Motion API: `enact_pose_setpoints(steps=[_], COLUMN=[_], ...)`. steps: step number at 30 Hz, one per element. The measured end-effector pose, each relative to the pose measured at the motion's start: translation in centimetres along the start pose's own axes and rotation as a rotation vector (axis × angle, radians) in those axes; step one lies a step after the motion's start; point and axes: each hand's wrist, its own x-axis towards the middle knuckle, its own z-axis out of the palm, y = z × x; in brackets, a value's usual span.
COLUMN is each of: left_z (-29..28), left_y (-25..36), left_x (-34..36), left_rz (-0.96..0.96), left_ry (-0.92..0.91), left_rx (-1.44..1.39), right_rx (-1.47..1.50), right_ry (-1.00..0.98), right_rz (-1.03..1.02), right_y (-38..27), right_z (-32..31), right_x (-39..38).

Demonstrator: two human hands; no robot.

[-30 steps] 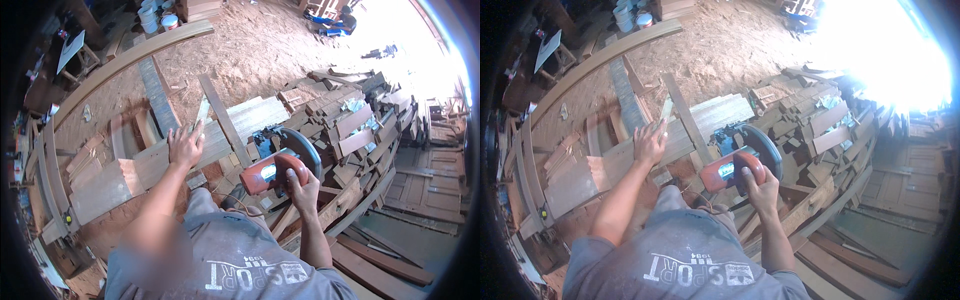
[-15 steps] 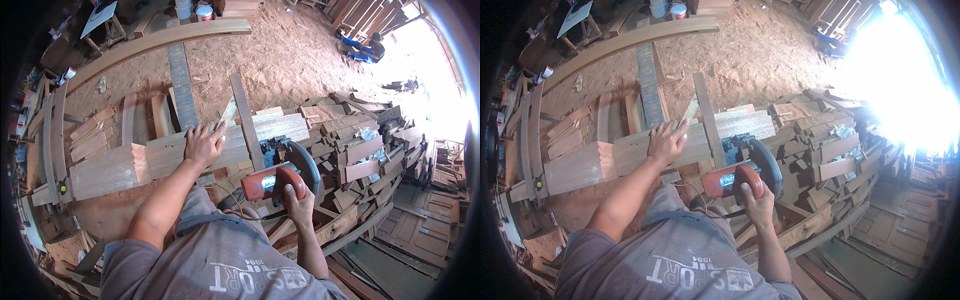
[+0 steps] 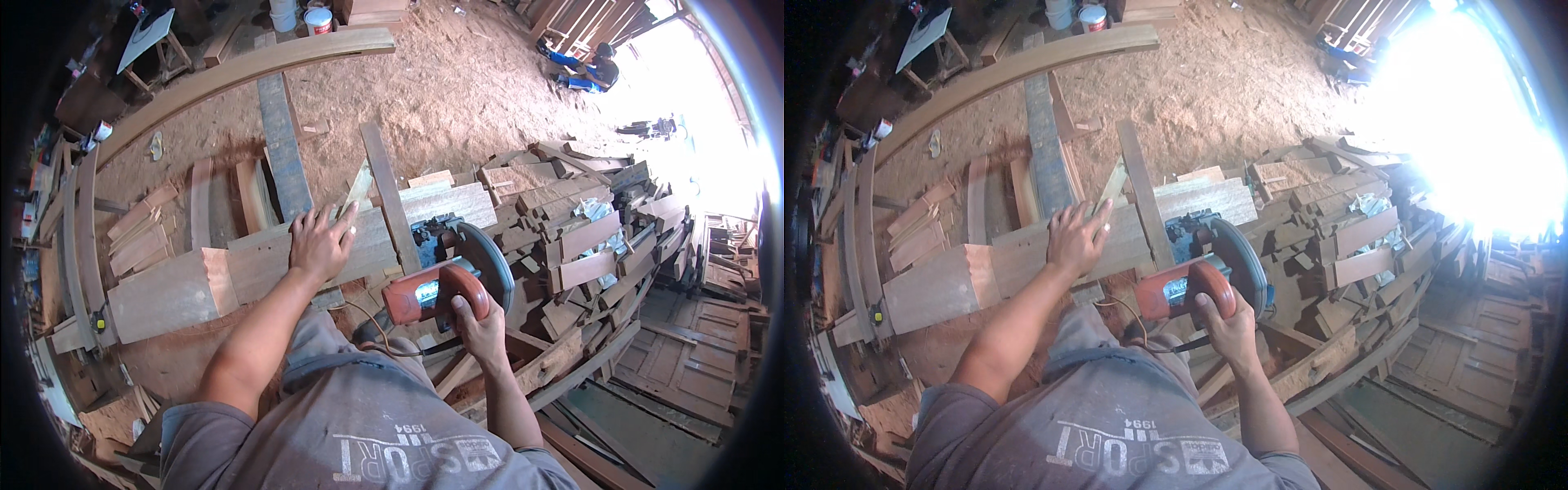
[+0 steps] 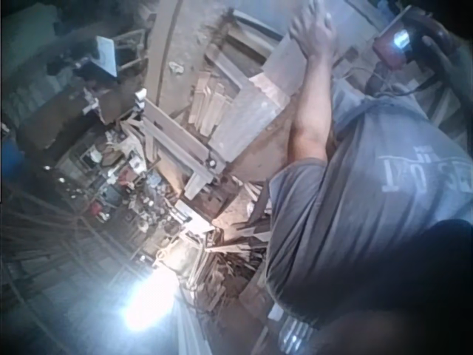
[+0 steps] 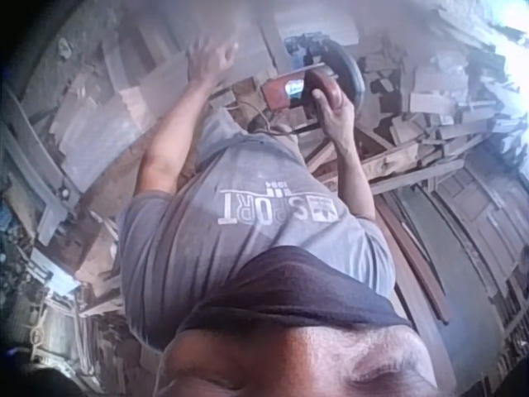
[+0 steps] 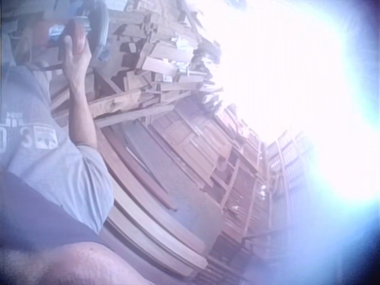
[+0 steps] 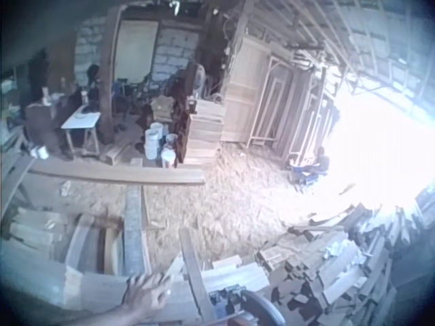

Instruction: The person selects wooden planks, marks them with a pencil and square, and cuts them to size using a handheld circular saw. The person then stacks the cut pieces and places them against a wall.

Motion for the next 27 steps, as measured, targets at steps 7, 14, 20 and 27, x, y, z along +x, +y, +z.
enact_pose_setpoints(steps=[7, 14, 20, 27], left_z=[-0.2, -0.2, -0.2, -0.1], left_y=[0.0, -0.1, -0.4, -0.3], left_x=[0.2, 0.1, 0.1, 0.2], left_rz=[-0.010, -0.004, 0.040, 0.029], left_ry=[-0.049, -0.046, -0.021, -0.032], left_rx=[-0.014, -0.007, 0.002, 0.022], right_rx=[0.014, 0.054, 0.079, 0.083], right_ry=[-0.009, -0.021, -0.037, -0.032], right_rz=[-0.134, -0.035, -0.010, -0.007], right_y=[-1.4, -1.7, -2.5, -2.5], right_z=[0.9, 1.3, 1.6, 2.0], right_x=[1.3, 2.5, 3.4, 4.3])
